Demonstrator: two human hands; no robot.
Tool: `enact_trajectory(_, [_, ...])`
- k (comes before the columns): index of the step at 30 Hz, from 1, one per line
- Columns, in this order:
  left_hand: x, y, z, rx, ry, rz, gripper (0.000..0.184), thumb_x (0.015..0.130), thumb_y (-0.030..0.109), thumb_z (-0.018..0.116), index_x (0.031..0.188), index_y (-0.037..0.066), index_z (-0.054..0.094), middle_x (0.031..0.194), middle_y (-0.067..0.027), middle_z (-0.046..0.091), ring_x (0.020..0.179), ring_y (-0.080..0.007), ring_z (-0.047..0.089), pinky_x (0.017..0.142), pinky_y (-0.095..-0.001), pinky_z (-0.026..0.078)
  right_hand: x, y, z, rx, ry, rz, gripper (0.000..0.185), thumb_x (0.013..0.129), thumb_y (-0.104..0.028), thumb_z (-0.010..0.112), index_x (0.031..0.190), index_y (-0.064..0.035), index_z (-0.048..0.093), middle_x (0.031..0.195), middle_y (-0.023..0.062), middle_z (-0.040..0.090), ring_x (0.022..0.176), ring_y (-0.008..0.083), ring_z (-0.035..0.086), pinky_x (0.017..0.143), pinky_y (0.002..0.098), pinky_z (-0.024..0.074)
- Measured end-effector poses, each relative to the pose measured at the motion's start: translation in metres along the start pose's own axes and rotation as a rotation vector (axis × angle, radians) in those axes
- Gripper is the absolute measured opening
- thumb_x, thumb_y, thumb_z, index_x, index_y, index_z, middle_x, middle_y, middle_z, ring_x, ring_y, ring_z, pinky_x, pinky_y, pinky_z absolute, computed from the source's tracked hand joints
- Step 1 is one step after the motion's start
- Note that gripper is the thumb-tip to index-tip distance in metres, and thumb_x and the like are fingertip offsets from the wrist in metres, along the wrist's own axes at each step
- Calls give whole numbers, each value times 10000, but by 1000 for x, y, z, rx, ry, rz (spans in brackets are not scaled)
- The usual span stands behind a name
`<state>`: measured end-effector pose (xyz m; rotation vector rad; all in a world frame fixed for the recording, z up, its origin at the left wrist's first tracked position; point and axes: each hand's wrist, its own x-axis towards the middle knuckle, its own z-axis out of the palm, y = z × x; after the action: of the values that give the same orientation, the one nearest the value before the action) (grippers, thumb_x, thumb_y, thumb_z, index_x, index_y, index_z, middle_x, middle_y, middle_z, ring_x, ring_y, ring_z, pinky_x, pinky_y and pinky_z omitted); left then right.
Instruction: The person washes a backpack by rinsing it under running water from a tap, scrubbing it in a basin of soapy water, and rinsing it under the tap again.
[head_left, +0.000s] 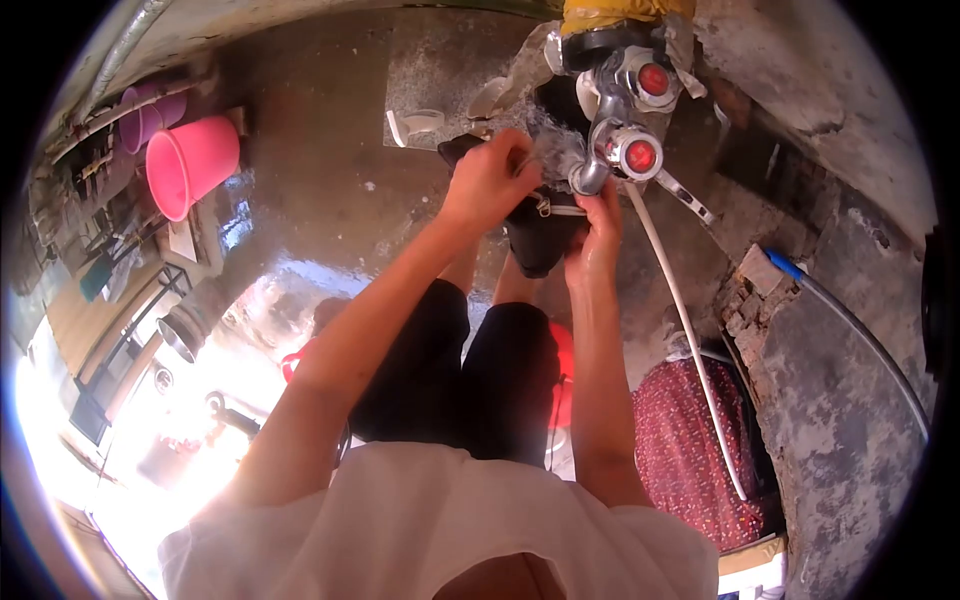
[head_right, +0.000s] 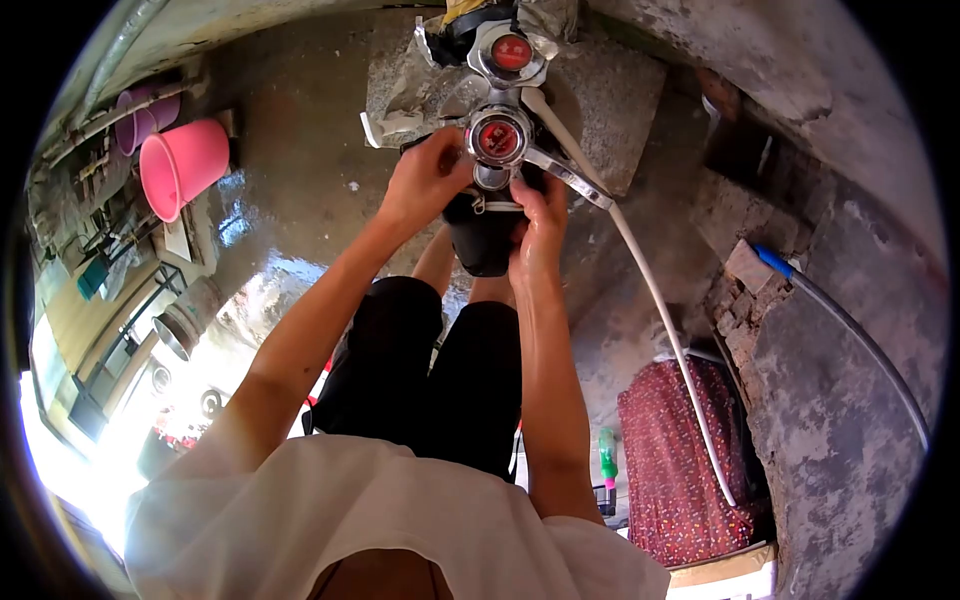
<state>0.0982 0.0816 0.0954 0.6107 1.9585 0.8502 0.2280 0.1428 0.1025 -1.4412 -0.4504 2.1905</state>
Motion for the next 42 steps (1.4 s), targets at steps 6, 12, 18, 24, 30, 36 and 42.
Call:
enact_trajectory(6, [-45, -8, 1, 282, 210, 400, 457, 623, 346, 708, 890, 25, 523, 793, -116, 524, 797, -270, 526, 701, -363, 437, -5, 7, 1, 76, 9, 76, 410, 728, -103, 542, 1125, -79, 440, 977, 14, 519, 839, 99, 525, 666, 217, 443])
enact_trajectory(12, [-44, 4, -7, 162, -104, 251, 335, 662, 184, 692, 904, 21, 529, 797, -123, 548, 729, -283, 543, 627, -330, 423, -5, -7, -17, -233, -125, 153, 363, 768, -193, 569, 1098, -95, 454, 795, -16, 510, 602, 57, 464, 471, 194, 330])
enact_trajectory(18, [-42, 27, -23, 192, -122, 322, 278, 670, 110, 647, 891, 14, 509, 795, -127, 538, 726, -314, 530, 621, -322, 424, -34, -46, 0, -1061, -292, -652, 270, 698, -84, 661, 930, -35, 531, 793, 58, 535, 654, 151, 531, 584, 256, 434])
enact_trajectory(24, [-60, 27, -28, 333, -189, 214, 288, 643, 95, 631, 893, 28, 508, 814, -128, 551, 762, -313, 542, 650, -351, 436, -47, -19, 16, -1109, -376, -537, 200, 687, -41, 650, 851, -47, 535, 715, 62, 550, 663, 180, 561, 629, 296, 444])
enact_trajectory(30, [-71, 21, -30, 388, -153, 166, 282, 658, 106, 633, 898, 35, 503, 809, -128, 563, 734, -307, 554, 627, -354, 446, -48, 2, 15, -1303, -372, -848, 221, 634, -16, 643, 819, -65, 531, 686, 32, 528, 628, 212, 519, 781, 359, 362])
enact_trajectory(36, [-77, 26, -30, 375, -99, 199, 299, 659, 98, 645, 902, 35, 482, 796, -138, 555, 705, -312, 549, 601, -365, 441, -50, 2, 15, -1122, -345, -770, 219, 645, 20, 635, 826, -52, 535, 692, 47, 527, 640, 218, 522, 772, 357, 369])
enact_trajectory(42, [-78, 31, -28, 460, -92, 337, 331, 655, 81, 647, 923, 29, 461, 752, -137, 523, 683, -320, 527, 589, -381, 435, -58, -15, 21, -1052, -300, -654, 169, 653, 42, 615, 776, -55, 551, 688, 71, 536, 615, 241, 528, 548, 314, 437])
